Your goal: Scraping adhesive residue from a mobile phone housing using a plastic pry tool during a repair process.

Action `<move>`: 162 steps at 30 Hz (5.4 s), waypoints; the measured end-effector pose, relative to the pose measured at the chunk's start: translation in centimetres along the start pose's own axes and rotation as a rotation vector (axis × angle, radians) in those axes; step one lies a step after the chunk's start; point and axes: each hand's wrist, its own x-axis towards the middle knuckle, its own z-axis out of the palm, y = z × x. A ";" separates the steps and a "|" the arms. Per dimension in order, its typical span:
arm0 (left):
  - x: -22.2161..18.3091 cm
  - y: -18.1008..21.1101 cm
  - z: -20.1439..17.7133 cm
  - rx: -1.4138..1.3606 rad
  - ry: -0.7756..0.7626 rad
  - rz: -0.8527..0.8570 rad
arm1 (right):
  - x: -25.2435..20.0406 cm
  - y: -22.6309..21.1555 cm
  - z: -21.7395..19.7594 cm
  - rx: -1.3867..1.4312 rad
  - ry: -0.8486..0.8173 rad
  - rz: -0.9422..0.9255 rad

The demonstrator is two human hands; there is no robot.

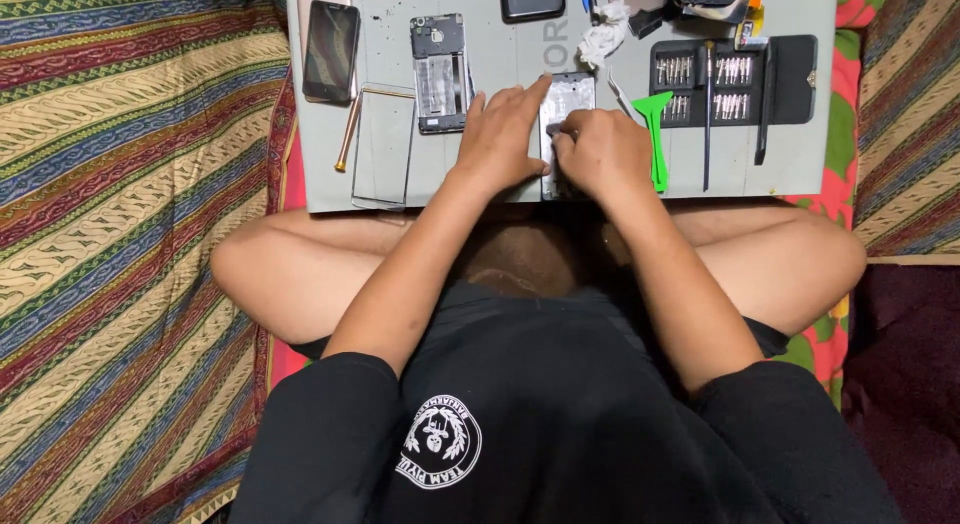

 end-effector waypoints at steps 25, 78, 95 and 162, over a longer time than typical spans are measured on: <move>0.2 -0.1 -0.4 0.010 -0.001 0.005 | 0.5 -0.3 -0.4 -0.029 0.006 0.000; -2.1 0.0 -1.9 -0.565 0.381 -0.131 | -3.7 5.4 2.0 1.849 0.312 0.402; -5.6 0.0 4.6 -0.277 0.400 0.178 | -2.8 2.9 3.8 0.933 0.262 0.253; -5.8 0.0 5.3 -0.175 0.433 0.223 | -4.7 4.7 4.2 1.211 0.512 0.232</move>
